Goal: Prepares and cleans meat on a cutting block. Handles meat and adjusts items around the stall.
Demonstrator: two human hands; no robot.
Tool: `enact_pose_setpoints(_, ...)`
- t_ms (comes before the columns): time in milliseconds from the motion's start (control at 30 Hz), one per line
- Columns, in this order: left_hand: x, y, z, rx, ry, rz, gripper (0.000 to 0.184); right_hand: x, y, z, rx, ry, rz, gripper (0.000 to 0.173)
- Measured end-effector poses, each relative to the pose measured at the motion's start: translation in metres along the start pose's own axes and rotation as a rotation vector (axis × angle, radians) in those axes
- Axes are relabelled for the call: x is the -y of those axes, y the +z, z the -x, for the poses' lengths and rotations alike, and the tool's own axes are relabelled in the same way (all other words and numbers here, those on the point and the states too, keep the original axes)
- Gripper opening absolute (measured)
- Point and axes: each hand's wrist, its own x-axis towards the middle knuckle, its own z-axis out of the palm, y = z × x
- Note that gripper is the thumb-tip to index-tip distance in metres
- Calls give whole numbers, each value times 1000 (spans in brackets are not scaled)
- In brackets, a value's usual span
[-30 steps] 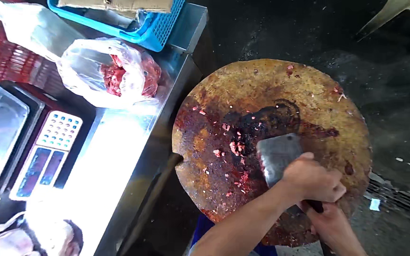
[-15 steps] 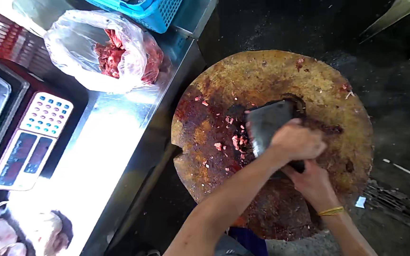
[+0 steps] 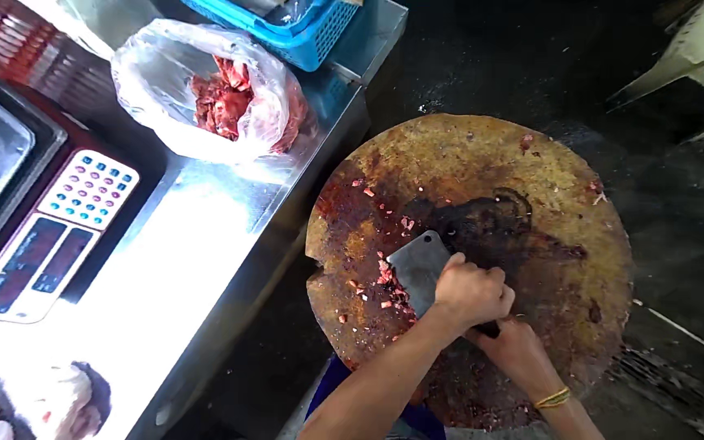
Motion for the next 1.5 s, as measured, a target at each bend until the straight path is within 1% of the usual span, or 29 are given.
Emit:
enact_pose_setpoints(33,-9,3,-3,55,22,26,29,-6,-1,6,-20,38,-26,52)
enact_pose_setpoints(67,-21,5,-14,187,67,82,31,-12,-4,12,-69,94,-86,47)
enact_pose_setpoints(133,-51,15,-42,445,262,166,35,-27,-4,28,-204,210,-212,41)
enact_pose_setpoints(167,-67,26,-54,496,388,187,35,-36,-4,34,-257,292,-264,39)
enact_pose_setpoints(233,-87,44,-66,497,573,209,34,-49,-1,39,-319,421,-332,39)
enact_pose_setpoints(267,-87,47,-63,458,586,216,32,-52,0,41,-311,435,-321,40)
enact_pose_setpoints(300,-81,45,-51,380,537,225,30,-53,1,43,-275,403,-289,40)
enact_pose_setpoints(367,-62,31,-19,179,341,176,23,-47,3,43,-158,245,-196,44)
enact_pose_setpoints(433,-56,28,8,90,214,74,23,-46,6,51,-50,199,-145,43)
enact_pose_setpoints(500,-66,37,9,135,230,91,26,-51,5,60,-78,233,-186,44)
enact_pose_setpoints(533,-78,42,-1,195,288,143,28,-57,1,65,-146,267,-232,44)
enact_pose_setpoints(600,-103,56,-30,310,500,195,30,-65,-4,70,-271,369,-333,46)
enact_pose_setpoints(633,-110,58,-39,372,585,197,30,-65,-2,70,-292,419,-381,47)
enact_pose_setpoints(667,-111,56,-37,374,616,192,29,-63,2,72,-290,439,-412,46)
enact_pose_setpoints(700,-106,53,-23,309,589,190,26,-60,8,77,-266,420,-419,45)
enact_pose_setpoints(733,-95,47,-6,253,516,165,25,-56,13,81,-219,369,-406,45)
enact_pose_setpoints(800,-69,43,18,147,392,42,25,-46,19,76,-59,330,-401,50)
enact_pose_setpoints(833,-64,44,25,160,374,0,26,-44,25,78,-19,340,-436,54)
enact_pose_setpoints(867,-69,47,23,212,388,-5,27,-47,27,80,-46,362,-493,55)
enact_pose_setpoints(900,-79,51,12,276,453,12,27,-52,28,80,-125,398,-574,54)
enact_pose_setpoints(1000,-126,76,-43,580,794,81,28,-62,22,70,-375,593,-822,43)
enact_pose_setpoints(1033,-140,87,-61,585,900,91,26,-64,16,62,-439,634,-908,39)
enact_pose_setpoints(1100,-155,100,-88,472,1024,122,21,-65,5,52,-509,658,-1062,37)
enact_pose_setpoints(1133,-156,98,-101,451,1050,127,23,-65,3,49,-519,656,-1125,40)
enact_pose_setpoints(1200,-152,90,-120,537,1119,88,28,-62,5,45,-545,636,-1212,43)
enact_pose_setpoints(1300,-144,94,-133,658,1239,49,35,-59,2,34,-604,648,-1253,42)
enact_pose_setpoints(1333,-140,98,-138,653,1258,58,36,-58,-2,25,-625,653,-1244,42)
enact_pose_setpoints(1400,-132,103,-157,572,1240,97,39,-55,-16,1,-655,653,-1188,40)
enact_pose_setpoints(1500,-115,91,-199,453,1169,128,40,-47,-47,-36,-621,612,-1068,43)
